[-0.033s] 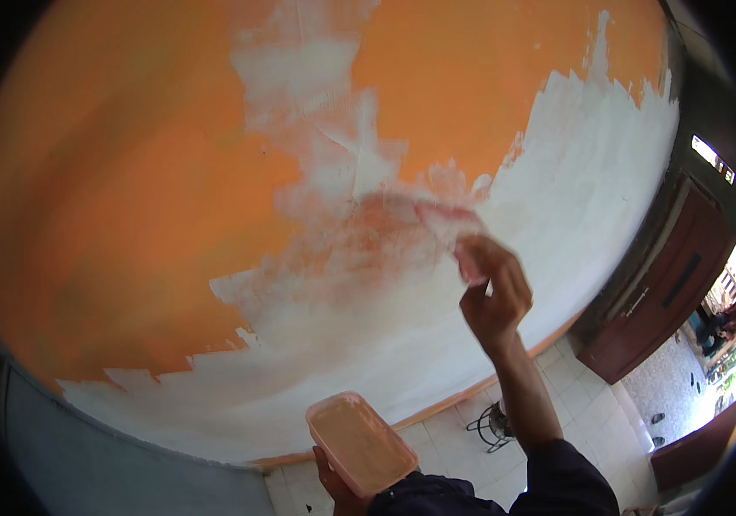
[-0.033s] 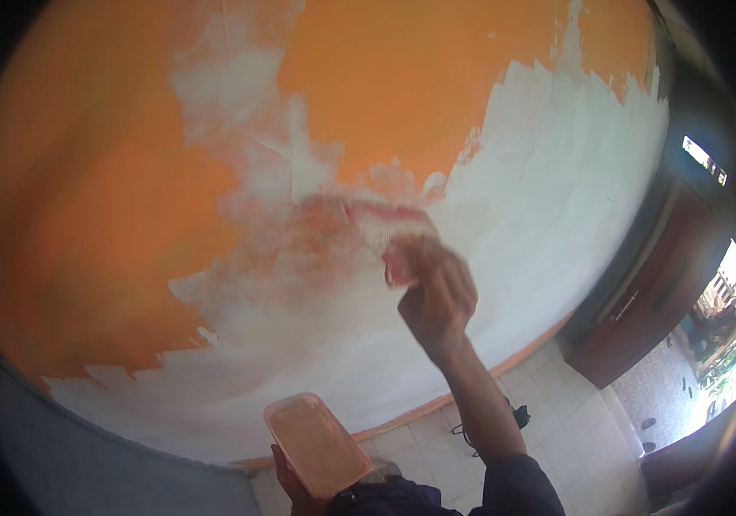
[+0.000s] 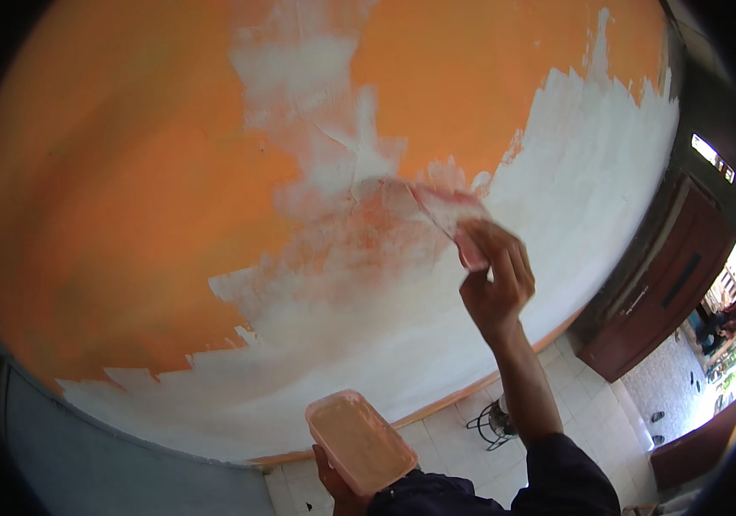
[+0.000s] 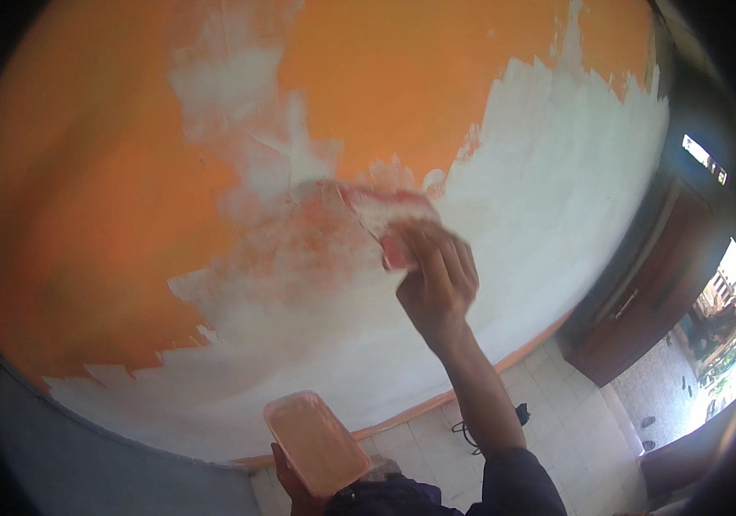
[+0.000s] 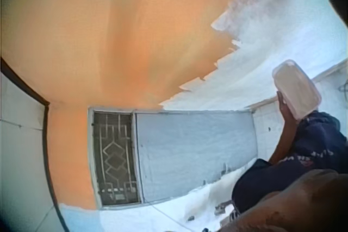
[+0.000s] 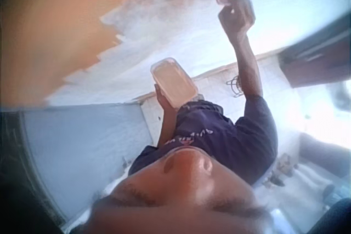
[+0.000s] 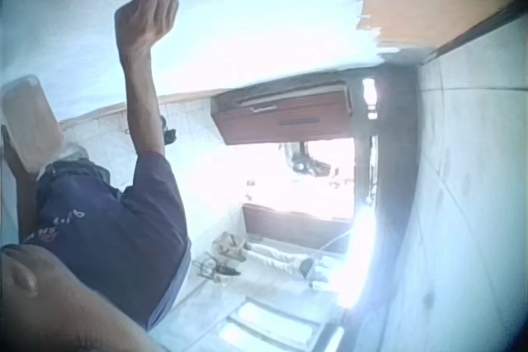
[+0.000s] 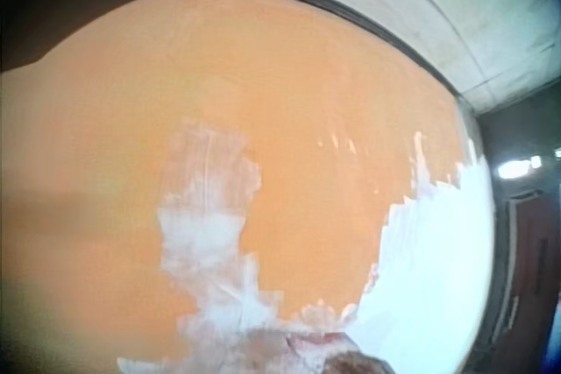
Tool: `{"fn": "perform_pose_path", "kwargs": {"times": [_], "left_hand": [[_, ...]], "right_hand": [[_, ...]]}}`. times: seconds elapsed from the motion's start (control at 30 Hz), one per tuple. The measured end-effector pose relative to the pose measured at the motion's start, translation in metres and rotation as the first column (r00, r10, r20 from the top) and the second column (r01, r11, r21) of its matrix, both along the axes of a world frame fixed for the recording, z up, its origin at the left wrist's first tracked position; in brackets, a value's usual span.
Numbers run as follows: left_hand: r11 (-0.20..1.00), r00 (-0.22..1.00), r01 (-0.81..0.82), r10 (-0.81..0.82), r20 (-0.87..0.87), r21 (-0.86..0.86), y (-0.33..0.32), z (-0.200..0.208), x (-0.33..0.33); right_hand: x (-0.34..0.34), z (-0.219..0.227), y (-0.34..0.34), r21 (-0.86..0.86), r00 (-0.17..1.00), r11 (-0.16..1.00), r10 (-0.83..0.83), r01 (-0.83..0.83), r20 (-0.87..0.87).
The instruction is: The person applies white plaster to an orange wall using a plastic spreader. The person repeatedly scoops plaster from a pink container and spreads it across the wall surface in upward and downward strokes.
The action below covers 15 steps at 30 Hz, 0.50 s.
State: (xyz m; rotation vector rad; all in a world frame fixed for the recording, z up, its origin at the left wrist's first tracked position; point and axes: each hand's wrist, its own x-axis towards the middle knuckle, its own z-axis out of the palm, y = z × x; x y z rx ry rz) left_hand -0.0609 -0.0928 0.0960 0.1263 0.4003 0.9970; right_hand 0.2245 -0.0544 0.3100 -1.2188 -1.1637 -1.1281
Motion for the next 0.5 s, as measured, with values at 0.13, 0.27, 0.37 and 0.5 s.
{"fn": "perform_pose_path", "kwargs": {"times": [0.13, 0.27, 0.37, 0.5], "left_hand": [[1.000, 1.000, -0.002, 0.002, 0.027, -0.005, 0.001, -0.004, -0.002], [1.000, 0.999, 0.014, -0.013, 0.040, -0.016, 0.001, 0.002, 0.001], [1.000, 0.999, 0.024, -0.024, 0.021, -0.008, 0.003, -0.005, -0.002], [1.000, 0.999, -0.019, 0.019, 0.033, 0.015, 0.003, -0.013, 0.001]], "right_hand": [[0.009, -0.009, 0.029, -0.020, 0.982, 1.000, -0.017, 0.022, 0.187], [0.006, -0.054, 0.021, -0.139, 0.988, 0.990, 0.013, 0.008, 0.154], [0.005, -0.071, 0.012, -0.172, 0.991, 0.985, 0.032, -0.009, 0.131], [0.003, -0.097, -0.007, -0.078, 1.000, 0.997, -0.017, 0.017, -0.004]]}}
